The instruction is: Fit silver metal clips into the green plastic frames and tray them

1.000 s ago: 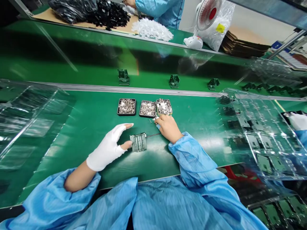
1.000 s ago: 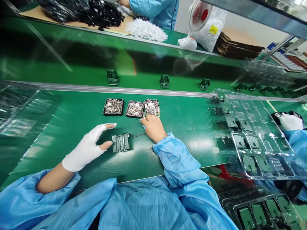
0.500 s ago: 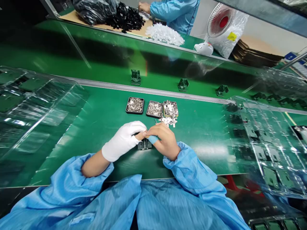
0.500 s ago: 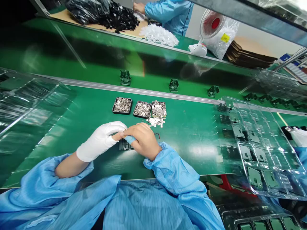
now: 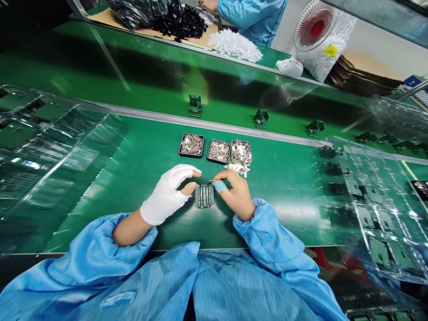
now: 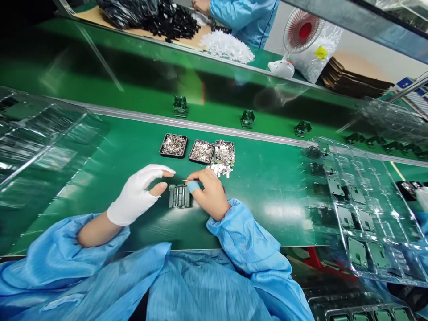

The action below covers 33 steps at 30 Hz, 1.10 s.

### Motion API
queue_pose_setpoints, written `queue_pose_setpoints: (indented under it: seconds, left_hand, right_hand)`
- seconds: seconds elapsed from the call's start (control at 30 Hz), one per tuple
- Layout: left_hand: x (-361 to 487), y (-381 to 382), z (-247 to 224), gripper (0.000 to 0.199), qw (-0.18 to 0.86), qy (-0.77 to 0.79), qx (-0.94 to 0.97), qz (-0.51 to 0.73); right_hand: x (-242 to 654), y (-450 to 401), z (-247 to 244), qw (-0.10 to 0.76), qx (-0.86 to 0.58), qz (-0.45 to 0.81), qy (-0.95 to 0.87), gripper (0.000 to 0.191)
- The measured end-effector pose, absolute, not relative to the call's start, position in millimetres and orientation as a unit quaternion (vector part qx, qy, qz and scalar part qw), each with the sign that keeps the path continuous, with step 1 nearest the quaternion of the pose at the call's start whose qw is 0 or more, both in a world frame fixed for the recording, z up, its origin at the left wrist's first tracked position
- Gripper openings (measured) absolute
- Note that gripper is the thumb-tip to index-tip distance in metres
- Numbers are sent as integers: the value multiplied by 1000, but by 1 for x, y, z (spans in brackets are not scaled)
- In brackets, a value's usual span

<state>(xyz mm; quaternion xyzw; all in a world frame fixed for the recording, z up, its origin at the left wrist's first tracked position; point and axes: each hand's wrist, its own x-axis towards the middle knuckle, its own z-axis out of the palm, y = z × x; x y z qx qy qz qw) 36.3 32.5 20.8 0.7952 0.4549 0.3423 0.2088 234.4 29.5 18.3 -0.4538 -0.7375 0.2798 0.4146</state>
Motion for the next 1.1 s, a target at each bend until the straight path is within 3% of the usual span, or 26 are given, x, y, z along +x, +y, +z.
queue_pose_setpoints:
  seconds: [0.1,0.2,0.73,1.0,1.1]
  left_hand:
    - [35,33,9,31,339,447,771,303]
    - [39,33,-2,34,405,446,750,273]
    - [45,31,-7,31,408,452,748,264]
    - [48,31,-5,30,431,459,724,282]
    - [52,31,-4,30,454,485,688,293]
  right_hand:
    - [232,30,13,406,-453,275,-745,9]
    - [226,28,7,365,-427,261,-785,10]
    - [222,23,2,339,-442,236,-796,11]
    - [221,21,-1,364,-440,265,-777,14]
    - [222,24,-4,390,-430,333,-743,9]
